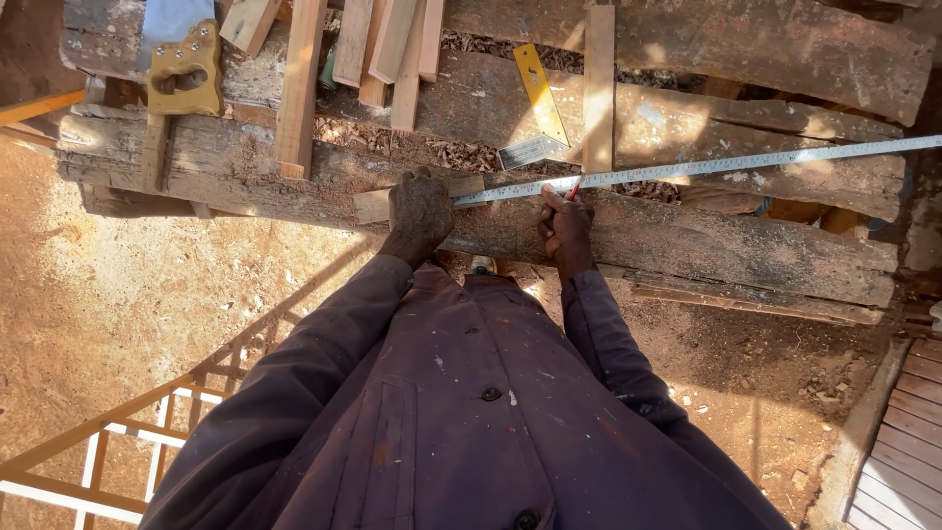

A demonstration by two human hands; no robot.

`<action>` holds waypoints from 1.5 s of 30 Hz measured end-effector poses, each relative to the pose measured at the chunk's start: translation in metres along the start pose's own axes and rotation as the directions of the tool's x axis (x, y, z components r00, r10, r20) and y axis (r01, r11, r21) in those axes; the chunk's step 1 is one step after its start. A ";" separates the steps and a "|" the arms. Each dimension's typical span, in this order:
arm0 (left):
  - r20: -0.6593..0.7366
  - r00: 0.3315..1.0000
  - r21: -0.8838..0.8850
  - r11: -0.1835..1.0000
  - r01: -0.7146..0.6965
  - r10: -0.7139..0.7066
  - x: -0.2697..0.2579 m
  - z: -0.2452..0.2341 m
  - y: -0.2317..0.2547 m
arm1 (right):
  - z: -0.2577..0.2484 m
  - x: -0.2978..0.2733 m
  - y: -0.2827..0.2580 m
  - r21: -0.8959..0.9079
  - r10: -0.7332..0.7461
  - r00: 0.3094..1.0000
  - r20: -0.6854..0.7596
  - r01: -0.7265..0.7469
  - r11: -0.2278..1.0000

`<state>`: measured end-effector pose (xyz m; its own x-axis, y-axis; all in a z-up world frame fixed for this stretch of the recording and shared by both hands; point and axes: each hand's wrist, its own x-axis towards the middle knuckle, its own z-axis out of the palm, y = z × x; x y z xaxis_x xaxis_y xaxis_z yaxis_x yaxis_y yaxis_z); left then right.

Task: Measuring and marking wooden blocks using a try square, ruler, and pencil on a workbench.

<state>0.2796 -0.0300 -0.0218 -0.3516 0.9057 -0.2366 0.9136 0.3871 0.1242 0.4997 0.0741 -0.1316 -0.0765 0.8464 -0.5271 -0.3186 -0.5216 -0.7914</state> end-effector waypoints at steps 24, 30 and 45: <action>0.076 0.997 0.147 0.989 -0.019 0.007 -0.016 -0.035 0.029 | -0.005 -0.004 -0.005 -0.022 -0.002 0.998 0.063 0.003 1.000; 0.079 0.996 0.179 0.982 -0.060 0.046 -0.016 -0.030 0.030 | -0.003 -0.011 -0.011 -0.024 0.012 0.997 0.079 -0.010 1.000; 0.144 0.989 0.171 0.985 -0.034 0.009 -0.011 -0.017 0.030 | 0.017 -0.059 -0.035 -0.357 -0.216 0.946 0.244 0.294 0.887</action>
<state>0.3074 -0.0257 0.0011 -0.3103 0.8747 -0.3722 0.9464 0.3211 -0.0343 0.4991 0.0442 -0.0669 -0.2339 0.9389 -0.2524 0.0321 -0.2520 -0.9672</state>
